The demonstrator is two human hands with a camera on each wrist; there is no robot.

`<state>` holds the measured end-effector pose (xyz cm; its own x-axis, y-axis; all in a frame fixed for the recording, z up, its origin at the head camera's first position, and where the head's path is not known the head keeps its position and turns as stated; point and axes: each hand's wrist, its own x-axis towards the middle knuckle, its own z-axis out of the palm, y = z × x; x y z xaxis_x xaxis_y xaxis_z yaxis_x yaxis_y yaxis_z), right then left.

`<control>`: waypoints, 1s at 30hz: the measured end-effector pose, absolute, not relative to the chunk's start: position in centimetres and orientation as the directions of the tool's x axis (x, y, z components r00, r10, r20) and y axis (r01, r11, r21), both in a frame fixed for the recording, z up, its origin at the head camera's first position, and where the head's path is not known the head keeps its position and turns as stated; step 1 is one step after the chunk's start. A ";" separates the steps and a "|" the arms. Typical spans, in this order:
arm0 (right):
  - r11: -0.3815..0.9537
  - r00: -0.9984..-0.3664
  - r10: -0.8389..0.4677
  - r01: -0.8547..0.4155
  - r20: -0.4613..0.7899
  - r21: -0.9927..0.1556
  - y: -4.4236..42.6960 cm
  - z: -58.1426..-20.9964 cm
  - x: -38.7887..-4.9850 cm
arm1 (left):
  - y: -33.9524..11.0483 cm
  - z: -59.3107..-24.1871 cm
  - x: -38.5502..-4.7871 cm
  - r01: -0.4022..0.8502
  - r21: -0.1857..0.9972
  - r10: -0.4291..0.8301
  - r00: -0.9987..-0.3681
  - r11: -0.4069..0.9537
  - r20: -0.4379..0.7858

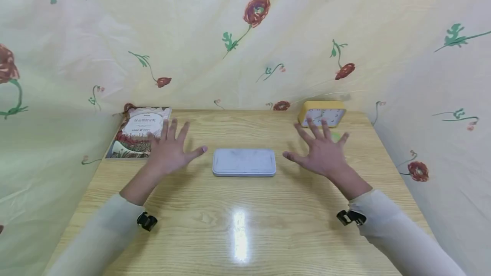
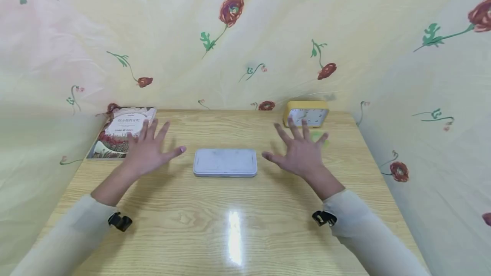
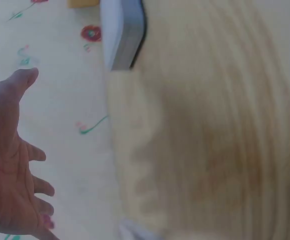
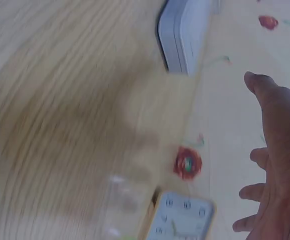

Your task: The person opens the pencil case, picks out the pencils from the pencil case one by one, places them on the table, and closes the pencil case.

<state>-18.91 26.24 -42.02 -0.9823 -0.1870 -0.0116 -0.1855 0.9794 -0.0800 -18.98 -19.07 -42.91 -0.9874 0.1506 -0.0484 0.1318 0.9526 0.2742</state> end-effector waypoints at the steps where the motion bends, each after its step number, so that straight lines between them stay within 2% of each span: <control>1: 0.975 -0.978 -0.207 -0.205 -0.011 -0.081 25.6 -42.3 -19.0 | -18.7 -43.4 -18.9 0.138 0.284 0.162 -0.985 0.949 -0.064; 7: 0.938 -0.941 -0.339 -0.337 -0.015 -0.078 21.7 -43.7 -19.8 | -16.7 -46.6 -18.3 0.193 0.339 0.248 -0.960 0.921 -0.128; 14: 0.872 -0.872 -0.489 -0.489 -0.030 -0.020 17.7 -45.9 -20.4 | -15.4 -49.2 -17.8 0.232 0.369 0.309 -0.936 0.900 -0.166; 21: 0.797 -0.796 -0.603 -0.604 -0.060 0.010 15.2 -47.4 -20.2 | -14.5 -49.8 -17.6 0.260 0.374 0.337 -0.928 0.890 -0.158; 30: 0.738 -0.738 -0.674 -0.674 -0.035 0.014 14.0 -47.4 -20.1 | -13.8 -50.0 -18.0 0.315 0.362 0.371 -0.924 0.877 -0.095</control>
<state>-20.14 13.97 -47.36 -0.7382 -0.6736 -0.0350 -0.6743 0.7383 0.0145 -18.02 -13.79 -50.05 -0.9236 0.3714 -0.0952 0.3155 0.8773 0.3618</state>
